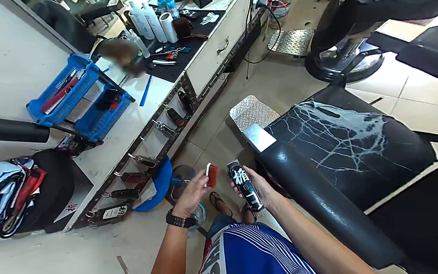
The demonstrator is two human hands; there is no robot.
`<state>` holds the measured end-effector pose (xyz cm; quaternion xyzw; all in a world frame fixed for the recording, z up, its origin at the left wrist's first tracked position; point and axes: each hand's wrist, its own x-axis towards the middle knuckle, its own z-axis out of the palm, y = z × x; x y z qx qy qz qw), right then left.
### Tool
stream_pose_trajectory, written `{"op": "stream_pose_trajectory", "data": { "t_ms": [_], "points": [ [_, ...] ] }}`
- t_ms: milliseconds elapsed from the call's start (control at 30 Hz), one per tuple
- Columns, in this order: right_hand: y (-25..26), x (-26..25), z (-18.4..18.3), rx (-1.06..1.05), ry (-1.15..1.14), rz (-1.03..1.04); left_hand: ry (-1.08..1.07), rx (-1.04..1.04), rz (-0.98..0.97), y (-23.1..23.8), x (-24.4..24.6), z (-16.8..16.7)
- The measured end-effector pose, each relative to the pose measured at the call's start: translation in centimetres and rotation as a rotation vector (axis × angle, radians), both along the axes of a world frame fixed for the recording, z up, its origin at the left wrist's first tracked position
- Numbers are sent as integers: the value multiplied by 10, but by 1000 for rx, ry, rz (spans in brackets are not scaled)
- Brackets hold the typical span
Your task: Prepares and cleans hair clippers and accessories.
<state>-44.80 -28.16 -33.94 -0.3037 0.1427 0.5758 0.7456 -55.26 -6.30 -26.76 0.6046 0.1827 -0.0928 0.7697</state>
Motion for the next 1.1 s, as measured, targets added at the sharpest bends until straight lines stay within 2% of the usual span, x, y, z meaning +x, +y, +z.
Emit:
{"op": "stream_pose_trajectory", "data": {
  "t_ms": [167, 233, 333, 433, 500, 533, 633, 667, 767, 867, 1000, 1100],
  "points": [
    [-10, -5, -3, -63, 34, -74, -79, 445, -221, -48, 0, -6],
    [-15, -6, -9, 12, 28, -107, -120, 504, -242, -70, -1, -6],
    [-16, -9, -9, 12, 47, -113, -177, 579, -300, -87, 1, -6],
    [-19, -9, -7, -56, 29, -44, -93, 866, -216, -70, 24, -6],
    [-19, -10, -12, -17, 40, 1, -48, 1001, -121, -56, 37, -7],
    [-19, -10, -13, -6, 48, -3, -42, 985, -134, -54, 40, -6],
    [-18, -11, -9, -59, 73, -56, -50, 751, -362, -65, 36, 1],
    [-18, -10, -8, -68, 67, -50, -35, 769, -375, -64, 38, 2],
    [-18, -8, -7, -42, 75, -13, 12, 930, -257, -49, 48, 1],
    [-19, -7, -3, -87, 45, -19, -14, 829, -391, -46, 52, 4],
    [-20, -8, -1, -77, 59, 41, -32, 1188, -307, -20, 73, 10],
    [-23, -8, 6, -80, -21, 133, -171, 1191, -402, -27, 94, 17]
  ]
}}
